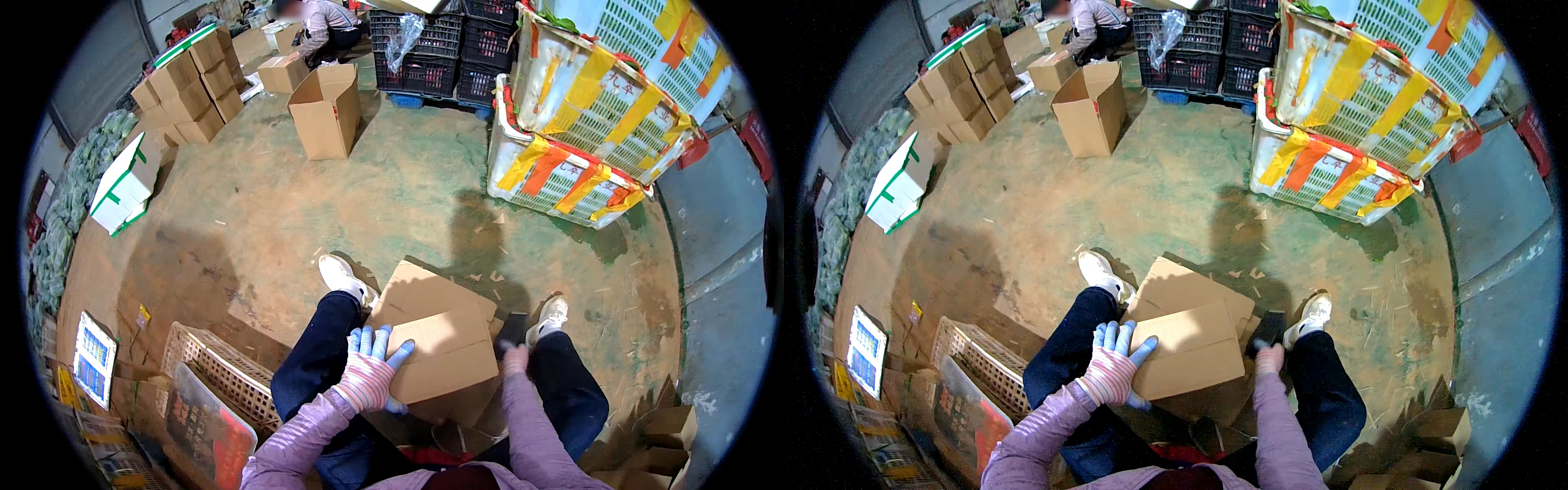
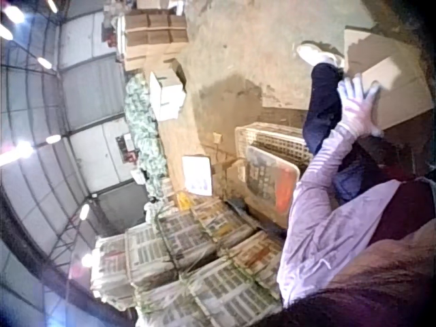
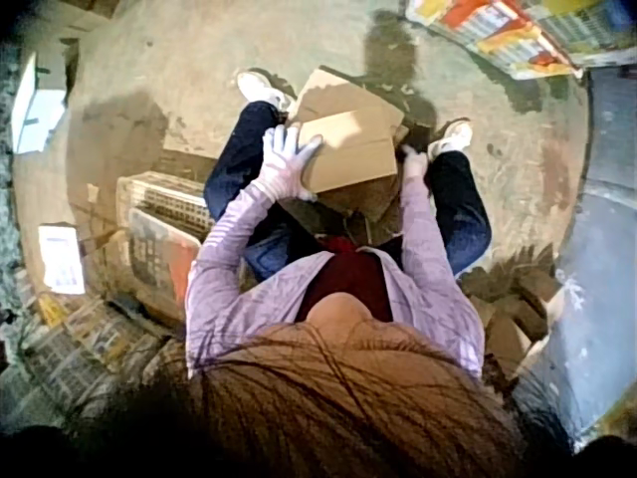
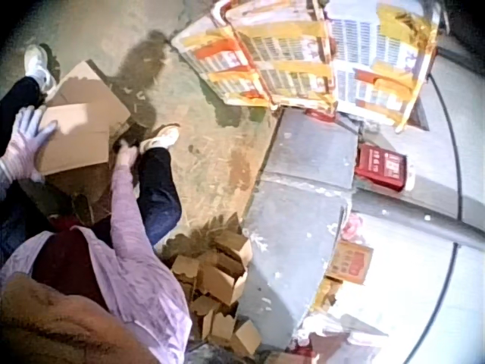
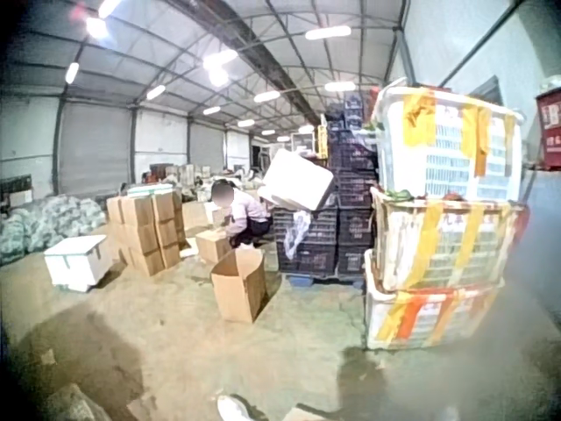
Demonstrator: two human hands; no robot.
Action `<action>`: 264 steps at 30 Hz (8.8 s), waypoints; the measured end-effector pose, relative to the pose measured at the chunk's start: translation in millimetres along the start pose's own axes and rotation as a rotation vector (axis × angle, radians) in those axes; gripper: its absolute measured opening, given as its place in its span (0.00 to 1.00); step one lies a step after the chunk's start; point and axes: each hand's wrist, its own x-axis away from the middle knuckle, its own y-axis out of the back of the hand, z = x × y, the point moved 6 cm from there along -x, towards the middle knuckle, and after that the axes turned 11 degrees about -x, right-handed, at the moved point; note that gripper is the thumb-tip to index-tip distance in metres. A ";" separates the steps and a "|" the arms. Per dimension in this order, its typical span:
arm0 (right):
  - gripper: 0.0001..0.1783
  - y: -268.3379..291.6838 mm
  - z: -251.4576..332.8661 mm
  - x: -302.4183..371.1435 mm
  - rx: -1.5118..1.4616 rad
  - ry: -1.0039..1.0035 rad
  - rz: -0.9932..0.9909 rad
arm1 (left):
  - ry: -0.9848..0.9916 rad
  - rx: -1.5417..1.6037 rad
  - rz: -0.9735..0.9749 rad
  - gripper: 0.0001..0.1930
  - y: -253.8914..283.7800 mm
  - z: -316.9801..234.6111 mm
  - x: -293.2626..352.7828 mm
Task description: The person assembles cardboard boxes by hand, folding the flaps and securing the bottom with a tape dispenser.
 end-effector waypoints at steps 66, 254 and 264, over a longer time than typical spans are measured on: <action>0.15 -85.2 288.2 163.1 0.359 0.412 1.055 | 0.021 2.836 -0.278 0.09 -51.8 -36.2 -29.7; 0.20 -134.3 31.2 93.1 -0.750 -0.661 0.927 | 0.678 0.984 -0.726 0.28 -92.2 107.8 55.8; 0.07 133.6 286.6 119.5 -0.793 0.477 0.340 | 0.542 1.764 -0.197 0.27 -107.1 98.7 10.1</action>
